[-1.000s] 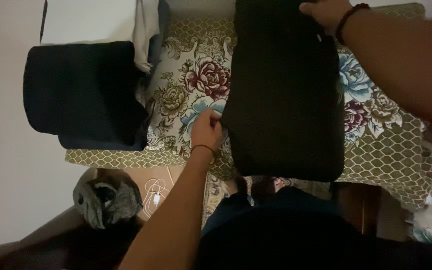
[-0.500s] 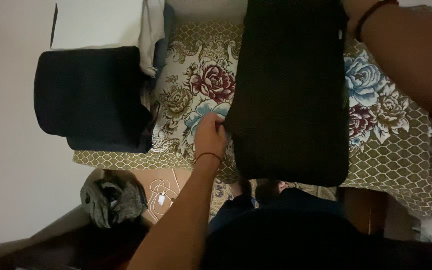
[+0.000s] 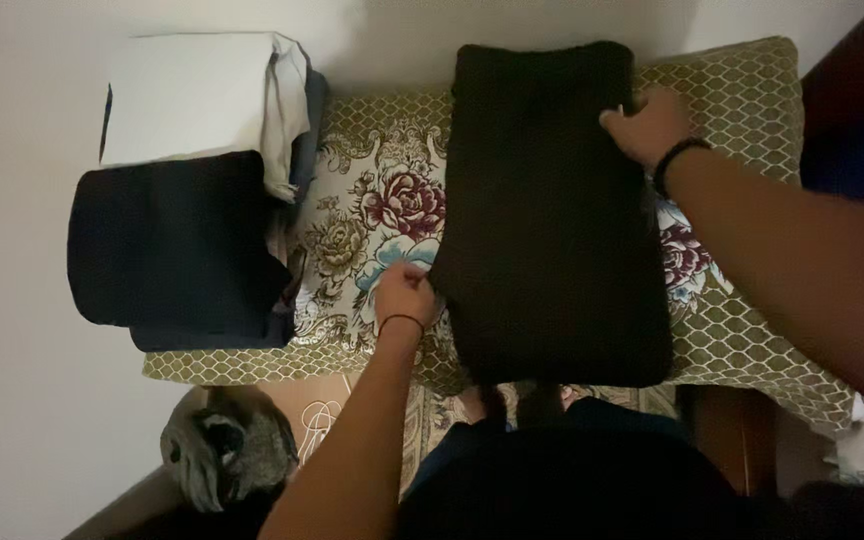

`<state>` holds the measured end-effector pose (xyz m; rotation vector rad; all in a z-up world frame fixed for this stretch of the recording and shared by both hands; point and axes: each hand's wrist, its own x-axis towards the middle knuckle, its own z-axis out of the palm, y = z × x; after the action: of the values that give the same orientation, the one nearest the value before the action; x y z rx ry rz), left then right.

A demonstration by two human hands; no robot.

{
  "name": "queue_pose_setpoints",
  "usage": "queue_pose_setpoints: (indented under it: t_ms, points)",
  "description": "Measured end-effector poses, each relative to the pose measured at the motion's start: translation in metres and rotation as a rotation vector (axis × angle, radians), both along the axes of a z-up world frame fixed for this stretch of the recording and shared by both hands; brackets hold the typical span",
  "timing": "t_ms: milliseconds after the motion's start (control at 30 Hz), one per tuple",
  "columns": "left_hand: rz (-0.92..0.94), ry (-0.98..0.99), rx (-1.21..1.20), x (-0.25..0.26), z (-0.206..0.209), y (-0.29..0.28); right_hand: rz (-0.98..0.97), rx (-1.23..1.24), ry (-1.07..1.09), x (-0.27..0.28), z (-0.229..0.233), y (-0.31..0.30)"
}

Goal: The person folds a pair of pants and a patterned shirt on a bed, moving other items aside and smoothing the fabric by hand.

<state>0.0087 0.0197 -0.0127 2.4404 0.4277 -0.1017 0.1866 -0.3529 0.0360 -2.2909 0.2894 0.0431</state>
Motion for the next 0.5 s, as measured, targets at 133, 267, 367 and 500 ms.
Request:
queue_pose_setpoints:
  t_ms: [133, 267, 367, 500]
  points:
    - [0.434, 0.222, -0.474, 0.01, 0.002, -0.008, 0.018, -0.137, 0.122, 0.008, -0.025, -0.012]
    - [0.545, 0.27, -0.787, 0.005, 0.004, -0.016, 0.74, -1.096, -0.231, 0.039, -0.055, -0.04]
    - [0.524, 0.144, -0.736, 0.006, -0.025, -0.012, 0.714, -1.198, -0.118, 0.04, -0.062, -0.045]
    - [0.612, -0.018, -0.812, 0.014, -0.057, 0.0, 0.006, 0.23, 0.067, 0.008, -0.037, -0.033]
